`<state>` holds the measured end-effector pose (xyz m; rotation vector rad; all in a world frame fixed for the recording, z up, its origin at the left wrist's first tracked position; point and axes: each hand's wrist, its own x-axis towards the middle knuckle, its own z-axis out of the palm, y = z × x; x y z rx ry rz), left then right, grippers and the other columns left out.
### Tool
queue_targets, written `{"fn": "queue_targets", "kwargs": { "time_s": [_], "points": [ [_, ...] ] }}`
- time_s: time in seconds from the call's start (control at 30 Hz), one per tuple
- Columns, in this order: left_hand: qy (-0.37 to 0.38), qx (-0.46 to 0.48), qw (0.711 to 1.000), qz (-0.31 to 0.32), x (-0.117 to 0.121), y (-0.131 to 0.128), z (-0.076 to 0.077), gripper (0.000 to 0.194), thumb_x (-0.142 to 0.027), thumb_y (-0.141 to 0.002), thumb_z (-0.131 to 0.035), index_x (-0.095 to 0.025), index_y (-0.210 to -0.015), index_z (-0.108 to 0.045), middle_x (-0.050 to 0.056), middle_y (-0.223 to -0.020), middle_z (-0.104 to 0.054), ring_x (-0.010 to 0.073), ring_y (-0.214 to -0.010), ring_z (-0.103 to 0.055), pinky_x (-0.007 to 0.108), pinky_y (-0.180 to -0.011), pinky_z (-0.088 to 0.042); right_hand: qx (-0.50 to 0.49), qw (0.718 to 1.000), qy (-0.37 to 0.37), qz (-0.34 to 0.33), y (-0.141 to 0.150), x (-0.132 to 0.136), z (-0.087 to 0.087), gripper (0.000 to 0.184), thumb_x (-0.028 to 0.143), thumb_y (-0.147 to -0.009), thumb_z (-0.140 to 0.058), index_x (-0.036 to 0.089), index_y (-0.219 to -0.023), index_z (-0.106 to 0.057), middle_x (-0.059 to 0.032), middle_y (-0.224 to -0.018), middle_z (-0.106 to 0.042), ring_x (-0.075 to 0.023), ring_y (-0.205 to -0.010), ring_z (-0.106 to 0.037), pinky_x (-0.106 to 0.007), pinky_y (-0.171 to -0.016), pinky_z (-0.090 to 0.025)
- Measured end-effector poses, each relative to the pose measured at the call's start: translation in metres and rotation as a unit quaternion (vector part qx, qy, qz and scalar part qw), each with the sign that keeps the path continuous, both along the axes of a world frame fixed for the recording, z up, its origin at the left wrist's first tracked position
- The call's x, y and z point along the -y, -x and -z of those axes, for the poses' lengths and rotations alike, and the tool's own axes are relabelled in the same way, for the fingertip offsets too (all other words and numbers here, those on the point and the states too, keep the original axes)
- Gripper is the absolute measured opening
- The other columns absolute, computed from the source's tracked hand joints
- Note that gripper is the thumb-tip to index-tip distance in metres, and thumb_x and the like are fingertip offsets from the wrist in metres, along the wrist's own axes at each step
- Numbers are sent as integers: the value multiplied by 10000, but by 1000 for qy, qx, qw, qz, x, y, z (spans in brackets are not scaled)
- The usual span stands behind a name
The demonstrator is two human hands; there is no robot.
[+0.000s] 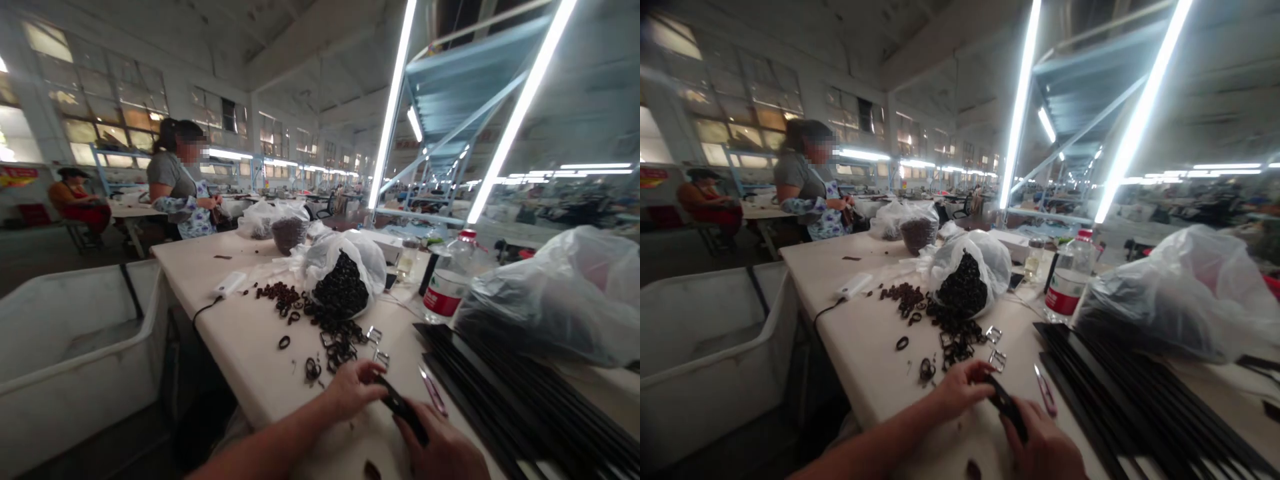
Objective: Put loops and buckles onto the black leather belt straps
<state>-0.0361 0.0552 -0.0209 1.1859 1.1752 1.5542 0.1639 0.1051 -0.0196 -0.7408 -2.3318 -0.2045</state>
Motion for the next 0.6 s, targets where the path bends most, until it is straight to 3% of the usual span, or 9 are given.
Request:
{"fn": "queue_targets", "kwargs": {
  "time_s": [0.1, 0.17, 0.3, 0.4, 0.5, 0.6],
  "points": [
    [-30, 15, 999, -30, 27, 6, -28, 422, -420, -679, -744, -141, -993, -702, 80, -889, -706, 156, -791, -627, 296, -763, -509, 16, 995, 31, 95, -3, 16, -28, 423, 506, -949, -436, 203, -975, -730, -70, -896, -746, -190, -604, -653, -289, -548, -422],
    [-30, 16, 999, -30, 43, 13, -38, 416, -432, -693, -751, -148, -992, -697, 71, -922, -716, 146, -816, -632, 275, -772, -505, 20, 989, 70, 130, -2, 22, -42, 383, 478, -935, -493, 187, -968, -741, -84, -937, -740, -191, -673, -637, -290, -595, -394],
    [-20, -43, 998, -41, 64, 21, -31, 382, -425, -721, -757, -152, -982, -704, 53, -908, -717, 145, -829, -643, 259, -764, -508, 28, 967, 154, 200, 0, 19, -51, 354, 441, -934, -558, 175, -1108, -714, -85, -1054, -706, -161, -802, -586, -287, -700, -376],
    [-5, -139, 990, -30, 80, 21, -27, 289, -394, -773, -721, -152, -931, -723, 51, -888, -711, 137, -796, -637, 248, -731, -509, 40, 958, 190, 213, 0, 19, -52, 336, 435, -926, -578, 200, -1133, -702, -43, -1084, -694, -140, -850, -571, -268, -738, -378],
    [-12, -275, 961, 32, 93, 21, -34, 226, -342, -804, -708, -177, -955, -740, 41, -898, -689, 120, -755, -622, 220, -655, -488, 38, 957, 197, 208, 0, 21, -52, 322, 431, -919, -585, 205, -1116, -704, -40, -1083, -693, -148, -870, -575, -267, -737, -386],
    [-10, -391, 914, 110, 99, 17, -40, 255, -297, -793, -736, -216, -1035, -740, 25, -932, -663, 103, -713, -603, 209, -620, -466, 26, 962, 183, 202, -1, 20, -50, 284, 415, -907, -604, 213, -1071, -717, -42, -1068, -705, -162, -853, -590, -275, -711, -391]
  ]
}}
